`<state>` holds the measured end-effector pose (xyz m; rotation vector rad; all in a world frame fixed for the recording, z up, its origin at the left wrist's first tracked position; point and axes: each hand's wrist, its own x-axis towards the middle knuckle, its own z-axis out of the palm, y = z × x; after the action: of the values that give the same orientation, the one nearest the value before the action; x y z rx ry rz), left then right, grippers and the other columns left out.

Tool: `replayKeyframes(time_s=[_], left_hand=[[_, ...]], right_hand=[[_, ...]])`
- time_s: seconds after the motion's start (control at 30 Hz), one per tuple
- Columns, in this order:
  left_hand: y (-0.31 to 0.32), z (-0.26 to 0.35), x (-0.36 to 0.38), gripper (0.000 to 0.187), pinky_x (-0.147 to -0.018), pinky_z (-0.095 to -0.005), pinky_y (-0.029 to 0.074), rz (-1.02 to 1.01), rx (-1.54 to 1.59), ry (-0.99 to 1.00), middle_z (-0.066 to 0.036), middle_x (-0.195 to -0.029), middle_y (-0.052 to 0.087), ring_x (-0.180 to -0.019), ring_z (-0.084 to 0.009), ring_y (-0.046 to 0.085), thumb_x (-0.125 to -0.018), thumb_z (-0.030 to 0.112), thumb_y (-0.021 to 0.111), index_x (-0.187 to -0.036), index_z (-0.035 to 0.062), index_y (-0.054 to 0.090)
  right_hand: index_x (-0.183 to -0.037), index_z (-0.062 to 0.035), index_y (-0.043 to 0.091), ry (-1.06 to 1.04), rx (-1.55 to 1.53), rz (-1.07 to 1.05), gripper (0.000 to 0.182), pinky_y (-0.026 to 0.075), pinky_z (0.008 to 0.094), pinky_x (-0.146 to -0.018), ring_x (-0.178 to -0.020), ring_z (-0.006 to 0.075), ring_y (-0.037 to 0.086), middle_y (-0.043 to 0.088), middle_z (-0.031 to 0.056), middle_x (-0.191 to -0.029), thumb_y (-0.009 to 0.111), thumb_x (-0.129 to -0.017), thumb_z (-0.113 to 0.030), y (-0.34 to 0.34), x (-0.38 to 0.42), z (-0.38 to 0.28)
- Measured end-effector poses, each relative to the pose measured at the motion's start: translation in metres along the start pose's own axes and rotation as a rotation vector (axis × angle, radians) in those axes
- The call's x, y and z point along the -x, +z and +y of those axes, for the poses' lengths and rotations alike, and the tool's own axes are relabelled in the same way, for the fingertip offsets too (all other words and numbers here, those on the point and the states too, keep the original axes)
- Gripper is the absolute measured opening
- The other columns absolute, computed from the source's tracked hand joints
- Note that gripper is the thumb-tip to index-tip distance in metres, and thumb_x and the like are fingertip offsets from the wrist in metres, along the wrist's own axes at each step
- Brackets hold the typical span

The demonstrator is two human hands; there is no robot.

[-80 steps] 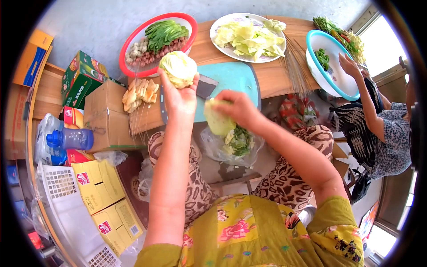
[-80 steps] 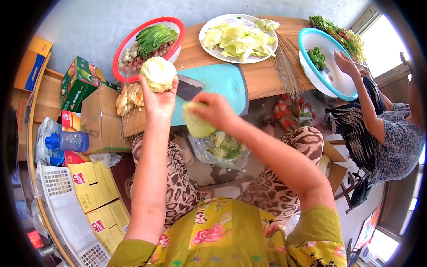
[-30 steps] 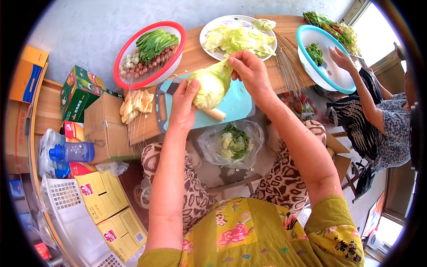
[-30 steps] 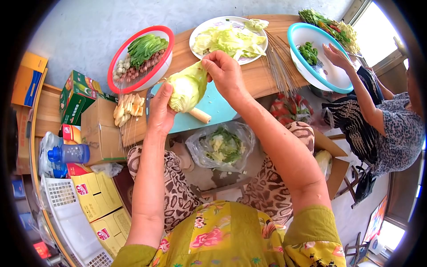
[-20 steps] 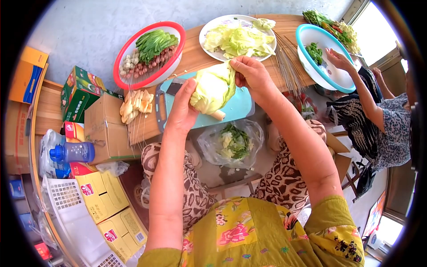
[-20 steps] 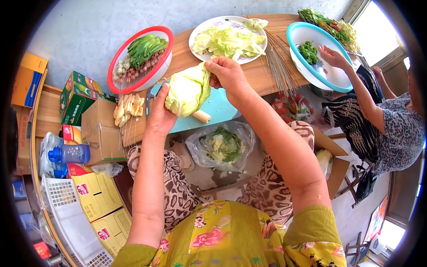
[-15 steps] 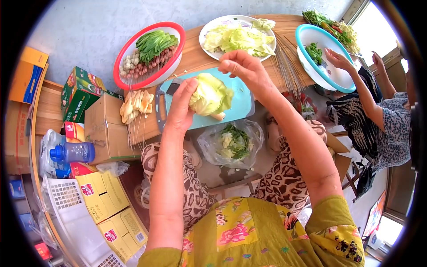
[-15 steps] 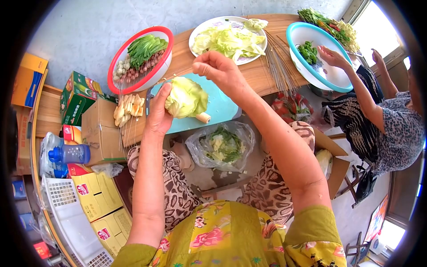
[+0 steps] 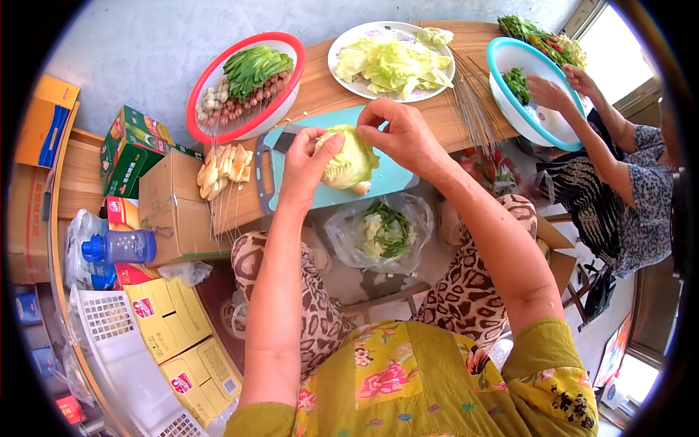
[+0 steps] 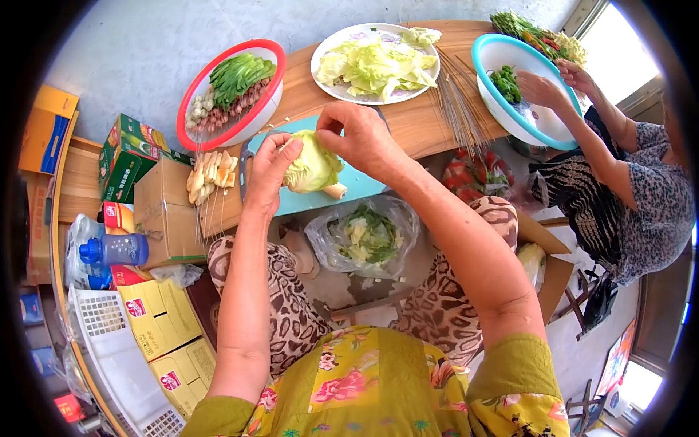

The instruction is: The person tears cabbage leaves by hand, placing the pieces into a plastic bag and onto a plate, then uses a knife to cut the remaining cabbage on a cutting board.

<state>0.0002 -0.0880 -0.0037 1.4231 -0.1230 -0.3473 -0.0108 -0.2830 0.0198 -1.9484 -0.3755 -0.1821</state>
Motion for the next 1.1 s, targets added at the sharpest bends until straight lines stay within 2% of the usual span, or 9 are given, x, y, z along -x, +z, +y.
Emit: replayKeyframes(time_s=[0.1,0.17,0.3,0.43,0.63,0.77,0.9,1.03,1.1], left_hand=[[0.001,0.000,0.000,0.042,-0.080,-0.0242,0.047,-0.018,-0.032,0.039,-0.006,-0.102,0.061,-0.090,-0.0101,0.058,-0.085,0.028,0.069,-0.112,0.0028,0.051],[0.002,0.003,0.001,0.044,-0.083,-0.0255,0.046,-0.049,-0.024,0.059,-0.006,-0.106,0.060,-0.094,-0.0109,0.057,-0.084,0.028,0.070,-0.114,0.0023,0.050],[-0.001,0.002,0.000,0.053,-0.092,-0.0284,0.043,-0.037,0.051,0.112,-0.009,-0.115,0.055,-0.105,-0.0132,0.053,-0.082,0.026,0.071,-0.123,0.0023,0.046],[0.002,0.007,0.004,0.060,-0.091,-0.0297,0.044,0.052,0.177,0.141,-0.010,-0.111,0.055,-0.104,-0.0152,0.054,-0.081,0.027,0.073,-0.127,0.0022,0.043],[-0.003,0.012,0.005,0.068,-0.090,-0.0380,0.048,-0.013,0.639,-0.015,-0.008,-0.127,0.053,-0.114,-0.0238,0.053,-0.087,0.057,0.052,-0.134,0.0088,0.042],[0.000,0.019,0.011,0.073,-0.084,-0.0422,0.049,-0.123,0.837,-0.010,-0.009,-0.129,0.051,-0.112,-0.0249,0.053,-0.086,0.066,0.044,-0.134,0.0114,0.040],[-0.001,0.010,0.006,0.074,-0.079,-0.0380,0.051,-0.105,0.631,0.109,-0.008,-0.128,0.051,-0.110,-0.0227,0.055,-0.082,0.060,0.057,-0.134,0.0100,0.039],[0.000,0.009,0.007,0.074,-0.079,-0.0354,0.050,-0.137,0.375,0.094,-0.006,-0.121,0.053,-0.107,-0.0200,0.055,-0.076,0.041,0.075,-0.132,0.0089,0.039],[0.003,0.009,0.009,0.074,-0.081,-0.0365,0.049,-0.146,0.422,0.047,-0.006,-0.120,0.052,-0.107,-0.0189,0.054,-0.074,0.036,0.078,-0.131,0.0089,0.038]], right_hand=[[-0.084,-0.0001,0.059,0.064,0.096,0.103,0.008,0.047,0.0268,-0.061,-0.067,0.0110,0.057,0.062,0.0049,-0.074,0.061,-0.082,-0.008,0.002,-0.001,0.007],[-0.081,-0.0018,0.060,0.124,0.151,0.217,0.010,0.050,0.0356,-0.062,-0.065,0.0263,0.064,0.064,0.0127,-0.069,0.061,-0.077,-0.011,0.002,-0.002,0.014],[-0.083,0.0006,0.058,0.197,0.215,0.185,0.011,0.047,0.0268,-0.058,-0.062,0.0113,0.056,0.059,0.0048,-0.067,0.059,-0.081,-0.010,-0.001,-0.004,0.017],[-0.080,-0.0028,0.058,0.464,-0.293,0.203,0.014,0.051,0.0284,-0.059,-0.064,0.0163,0.063,0.063,0.0081,-0.070,0.060,-0.081,-0.016,-0.009,-0.009,0.020],[-0.085,-0.0087,0.057,0.690,-0.794,0.225,0.008,0.050,0.0285,-0.061,-0.068,0.0133,0.061,0.062,0.0031,-0.079,0.061,-0.083,-0.016,-0.014,-0.014,0.039],[-0.101,-0.0083,0.056,0.652,-0.978,0.103,0.034,0.051,0.0321,-0.068,-0.080,0.0167,0.063,0.062,0.0080,-0.094,0.053,-0.090,-0.041,-0.010,-0.009,0.033],[-0.120,-0.0083,0.050,0.704,-0.966,-0.061,0.066,0.050,0.0340,-0.073,-0.089,0.0195,0.062,0.058,0.0101,-0.110,0.041,-0.088,-0.065,-0.003,-0.006,0.011],[-0.121,-0.0101,0.052,0.566,-0.873,-0.106,0.061,0.050,0.0349,-0.077,-0.095,0.0204,0.060,0.058,0.0075,-0.115,0.053,-0.085,-0.060,0.001,-0.004,0.002],[-0.119,-0.0085,0.053,0.554,-0.921,-0.086,0.049,0.051,0.0356,-0.079,-0.095,0.0195,0.060,0.059,0.0077,-0.114,0.059,-0.087,-0.045,0.004,-0.004,0.011]])
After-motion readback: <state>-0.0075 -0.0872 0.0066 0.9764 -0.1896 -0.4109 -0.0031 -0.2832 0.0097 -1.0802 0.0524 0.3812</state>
